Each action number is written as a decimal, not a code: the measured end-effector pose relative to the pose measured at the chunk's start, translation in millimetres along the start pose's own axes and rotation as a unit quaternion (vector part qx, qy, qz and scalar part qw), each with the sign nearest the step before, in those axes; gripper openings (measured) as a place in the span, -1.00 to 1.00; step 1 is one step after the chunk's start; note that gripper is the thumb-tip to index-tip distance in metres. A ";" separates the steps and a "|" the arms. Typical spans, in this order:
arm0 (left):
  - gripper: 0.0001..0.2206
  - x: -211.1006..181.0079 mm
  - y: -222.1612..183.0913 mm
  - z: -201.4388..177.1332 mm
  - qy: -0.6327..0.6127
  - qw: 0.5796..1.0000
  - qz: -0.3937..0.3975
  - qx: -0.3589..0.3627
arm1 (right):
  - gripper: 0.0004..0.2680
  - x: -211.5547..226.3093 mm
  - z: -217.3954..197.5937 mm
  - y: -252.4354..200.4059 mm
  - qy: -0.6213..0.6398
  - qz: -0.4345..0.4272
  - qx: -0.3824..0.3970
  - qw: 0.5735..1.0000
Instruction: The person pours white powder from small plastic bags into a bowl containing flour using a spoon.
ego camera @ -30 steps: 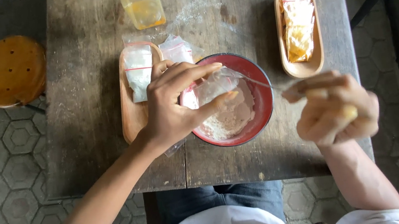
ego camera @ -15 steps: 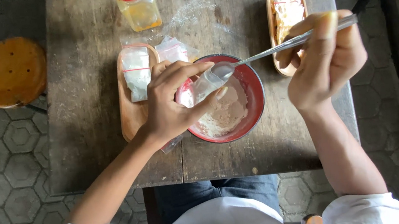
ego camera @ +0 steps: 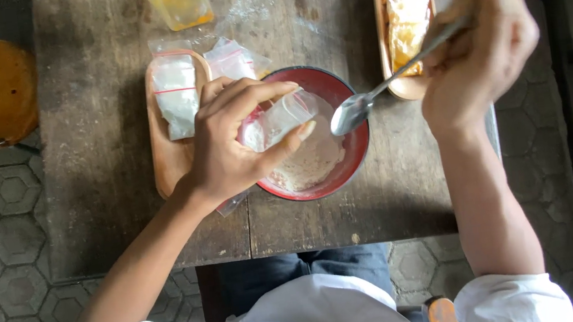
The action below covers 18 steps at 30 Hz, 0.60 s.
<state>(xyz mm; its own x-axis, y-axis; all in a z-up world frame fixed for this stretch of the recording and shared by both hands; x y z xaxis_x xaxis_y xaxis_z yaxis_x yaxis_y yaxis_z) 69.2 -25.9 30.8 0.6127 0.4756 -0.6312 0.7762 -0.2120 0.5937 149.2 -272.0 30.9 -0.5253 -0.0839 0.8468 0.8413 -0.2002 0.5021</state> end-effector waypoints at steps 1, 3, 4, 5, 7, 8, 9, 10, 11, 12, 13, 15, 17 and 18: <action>-0.70 -0.6 -0.3 1.2 0.002 1.000 0.001 0.002 | -0.68 -1.7 4.0 -1.3 -0.020 0.002 0.022 1.000; -0.72 -2.3 -0.8 1.7 0.004 1.000 0.002 0.005 | -0.66 -7.1 8.3 -5.1 -0.039 0.005 0.042 0.998; -0.72 -4.4 -0.3 1.2 0.006 1.000 0.011 0.003 | -0.64 -10.2 11.5 -6.5 -0.062 0.002 0.060 0.996; -0.72 -6.6 -0.2 0.3 0.008 1.000 0.019 0.001 | -0.63 -13.3 14.9 -8.3 -0.085 -0.001 0.079 0.993; -0.71 -6.6 -0.1 1.2 0.005 1.000 0.028 0.008 | -0.62 -7.0 25.7 -13.3 -0.078 0.004 0.100 0.992; -0.69 -6.8 -1.5 1.5 0.004 0.999 0.034 0.015 | -0.61 -5.4 33.8 -17.4 -0.070 0.011 0.122 0.990; -0.69 -6.9 -1.9 0.8 0.005 0.999 0.032 0.015 | -0.61 -6.6 34.3 -18.2 -0.069 0.012 0.122 0.990; -0.68 -7.1 -1.7 0.2 0.000 0.999 0.033 0.022 | -0.60 -4.3 34.9 -17.9 -0.070 -0.010 0.116 0.991; -0.67 -7.1 -1.2 -0.5 -0.006 0.999 0.034 0.029 | -0.59 -2.2 35.8 -17.4 -0.072 -0.033 0.110 0.991; -0.67 -9.0 -2.4 -2.0 -0.004 0.999 0.032 0.028 | -0.59 -1.4 36.2 -19.0 -0.070 -0.032 0.111 0.991; -0.69 -10.1 -2.9 -3.9 -0.005 0.999 0.025 0.026 | -0.60 -0.5 37.0 -20.1 -0.078 -0.032 0.115 0.990; -0.70 -11.1 1.3 -5.2 -0.006 0.999 0.026 0.022 | -0.60 0.2 37.2 -15.4 -0.088 -0.040 0.115 0.989; -0.71 -8.6 -0.5 -4.4 -0.012 1.000 0.012 0.014 | -0.60 -3.2 36.9 -15.3 -0.082 -0.046 0.120 0.988; -0.71 -7.8 -1.0 -3.1 -0.012 1.000 0.013 0.014 | -0.60 -3.3 37.4 -16.1 -0.082 -0.047 0.120 0.988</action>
<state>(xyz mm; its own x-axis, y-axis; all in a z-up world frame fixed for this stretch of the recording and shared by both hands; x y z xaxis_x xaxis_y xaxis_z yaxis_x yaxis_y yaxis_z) 63.3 -26.8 36.7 0.6361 0.4486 -0.6278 0.7635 -0.2481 0.5963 142.1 -232.0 26.5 -0.5911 0.0881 0.8017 0.8063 0.0390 0.5902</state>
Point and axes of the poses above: each hand's wrist, its own y-axis towards the middle knuckle, its own z-axis out of the palm, x = y × z, the point moved 8 cm from there along y, towards the middle knuckle, and after that the axes turned 2 degrees about -y, right-handed, at the moved point
